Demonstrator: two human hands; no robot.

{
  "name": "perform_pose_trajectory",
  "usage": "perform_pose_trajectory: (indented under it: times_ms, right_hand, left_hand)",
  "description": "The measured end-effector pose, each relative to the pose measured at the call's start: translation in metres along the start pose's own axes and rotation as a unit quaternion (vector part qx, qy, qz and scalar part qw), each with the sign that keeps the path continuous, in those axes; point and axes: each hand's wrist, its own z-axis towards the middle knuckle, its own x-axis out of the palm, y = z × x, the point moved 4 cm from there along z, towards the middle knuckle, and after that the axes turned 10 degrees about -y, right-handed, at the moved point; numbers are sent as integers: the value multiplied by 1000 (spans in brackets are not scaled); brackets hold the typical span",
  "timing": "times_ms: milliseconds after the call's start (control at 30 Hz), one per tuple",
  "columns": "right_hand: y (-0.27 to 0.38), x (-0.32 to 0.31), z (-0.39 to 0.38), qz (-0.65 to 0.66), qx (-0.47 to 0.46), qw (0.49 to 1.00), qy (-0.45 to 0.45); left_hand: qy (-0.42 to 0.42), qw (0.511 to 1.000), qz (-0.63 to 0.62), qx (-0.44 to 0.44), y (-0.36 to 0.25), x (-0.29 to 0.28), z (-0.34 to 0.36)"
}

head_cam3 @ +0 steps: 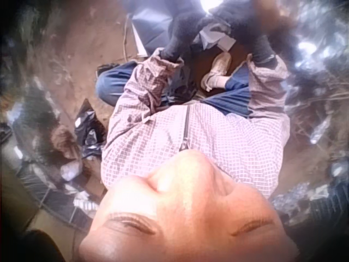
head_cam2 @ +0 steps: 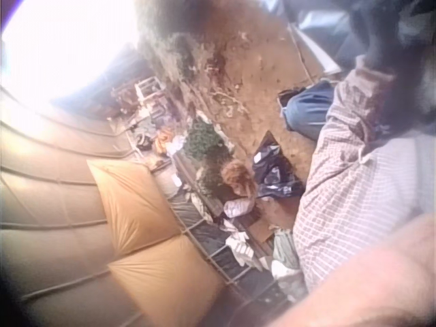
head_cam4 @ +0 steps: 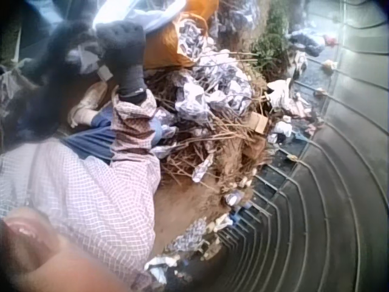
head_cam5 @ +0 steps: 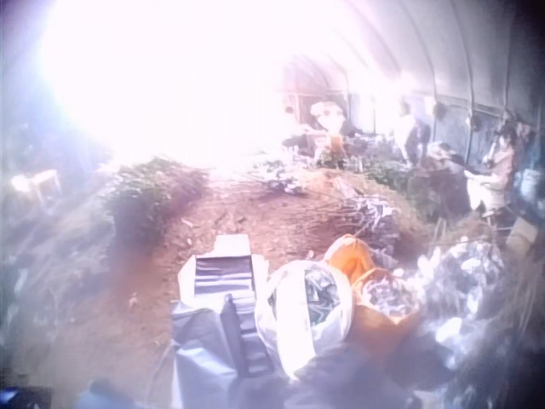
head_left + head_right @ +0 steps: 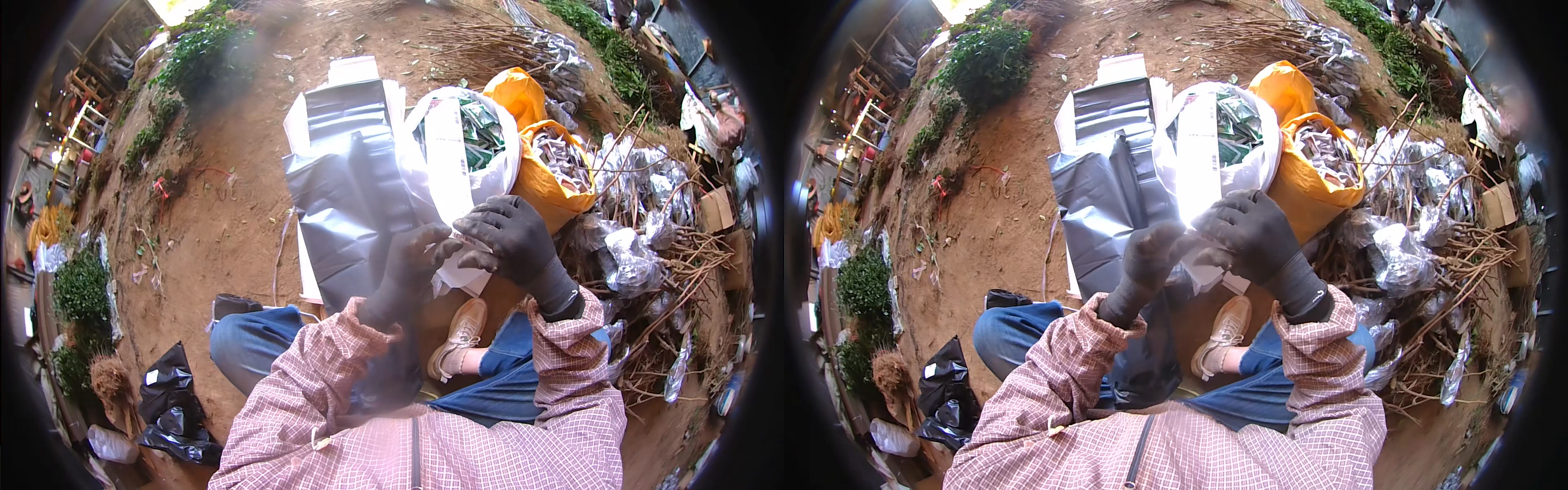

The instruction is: The person sits on the ground and repeatedly places bundles of thin sticks into a black plastic bag, then ties the bag closed. The person repeats this process with multiple bundles, securing each bag with a string.

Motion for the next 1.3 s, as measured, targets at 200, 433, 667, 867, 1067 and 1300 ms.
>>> perform_pose_trajectory:
  times_ms: [200, 433, 667, 867, 1067, 1300]
  right_hand:
    - [-27, 14, -21, 36, 85, 994, 51]
    - [-141, -116, -47, -67, 486, 815, -307]
    - [-80, -62, -134, 43, 485, 801, -348]
    - [2, 6, -114, 270, 454, 784, -325]
    - [99, 68, -15, 59, 126, 952, -271]
    - [166, 89, 45, 259, -54, 936, -232]
  left_hand:
    - [20, 991, 18, -130, 16, 11, 4]
    - [66, 973, 214, -53, 97, -25, -53]
    - [-89, 723, 294, -619, 202, -180, -113]
    - [-17, 972, 115, -203, 135, -160, -52]
    - [-129, 875, -354, -305, 55, -144, -39]
    - [-106, 850, -429, -286, 19, -155, -31]
